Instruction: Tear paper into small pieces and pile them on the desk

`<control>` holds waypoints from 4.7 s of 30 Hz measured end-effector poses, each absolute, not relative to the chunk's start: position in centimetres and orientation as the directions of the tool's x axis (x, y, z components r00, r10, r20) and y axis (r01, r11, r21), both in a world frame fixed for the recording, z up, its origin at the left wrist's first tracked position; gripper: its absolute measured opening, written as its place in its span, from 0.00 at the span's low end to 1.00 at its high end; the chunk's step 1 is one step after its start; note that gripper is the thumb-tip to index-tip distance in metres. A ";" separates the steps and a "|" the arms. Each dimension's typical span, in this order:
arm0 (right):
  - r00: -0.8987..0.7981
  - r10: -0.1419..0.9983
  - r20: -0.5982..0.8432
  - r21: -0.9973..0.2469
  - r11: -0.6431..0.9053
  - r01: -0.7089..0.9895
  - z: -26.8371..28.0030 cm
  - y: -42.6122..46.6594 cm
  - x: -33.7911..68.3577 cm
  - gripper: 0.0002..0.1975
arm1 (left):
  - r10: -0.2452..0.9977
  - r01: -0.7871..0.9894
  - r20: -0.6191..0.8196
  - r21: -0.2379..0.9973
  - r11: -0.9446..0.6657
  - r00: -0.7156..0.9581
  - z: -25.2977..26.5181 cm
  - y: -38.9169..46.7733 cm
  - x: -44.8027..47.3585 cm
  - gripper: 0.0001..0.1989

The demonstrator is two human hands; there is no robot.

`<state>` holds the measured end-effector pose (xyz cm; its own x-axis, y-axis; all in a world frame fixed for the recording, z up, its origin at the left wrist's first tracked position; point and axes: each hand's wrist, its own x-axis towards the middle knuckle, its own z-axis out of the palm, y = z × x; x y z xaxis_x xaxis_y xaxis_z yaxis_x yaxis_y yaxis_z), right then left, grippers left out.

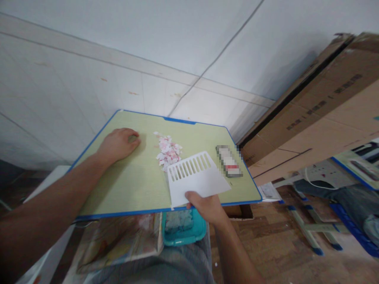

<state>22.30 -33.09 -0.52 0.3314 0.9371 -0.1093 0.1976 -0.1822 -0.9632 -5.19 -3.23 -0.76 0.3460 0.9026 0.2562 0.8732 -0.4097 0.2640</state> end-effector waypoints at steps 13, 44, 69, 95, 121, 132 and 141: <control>0.322 0.939 -0.118 -0.962 -0.189 0.197 -0.2 -32.7 22.3 0.17 | 0.903 0.868 0.252 0.277 -0.412 0.348 -0.8 -3.3 -5.1 0.28; 0.505 0.862 0.044 -0.942 -0.132 0.308 -1.7 -30.6 22.7 0.24 | 0.898 0.873 0.262 0.251 -0.417 0.354 -0.8 -3.2 -5.1 0.27; 0.560 0.829 -0.015 -0.912 -0.240 0.331 -0.8 -30.3 21.3 0.23 | 0.908 0.880 0.235 0.253 -0.402 0.347 -0.5 -3.5 -5.0 0.29; 0.550 0.835 0.002 -0.928 -0.203 0.312 -1.3 -30.4 21.9 0.22 | 0.904 0.872 0.252 0.269 -0.409 0.346 -0.8 -3.2 -5.2 0.27; 0.479 0.874 -0.086 -0.937 -0.234 0.258 -1.2 -30.9 23.0 0.18 | 0.905 0.878 0.249 0.257 -0.405 0.345 -0.7 -3.0 -5.2 0.28; 0.544 0.828 -0.135 -0.902 -0.330 0.278 -2.0 -32.6 22.5 0.22 | 0.914 0.891 0.216 0.232 -0.389 0.343 -0.2 -3.7 -5.0 0.30; 0.458 0.887 -0.057 -0.952 -0.187 0.244 -1.2 -32.1 22.8 0.18 | 0.908 0.896 0.225 0.195 -0.398 0.354 0.6 -4.8 -4.6 0.27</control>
<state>22.76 -32.14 -1.17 0.4577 0.8873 -0.0571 0.2441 -0.1872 -0.9515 -4.56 -4.77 0.56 0.3543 0.9076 0.2250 0.8964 -0.3982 0.1948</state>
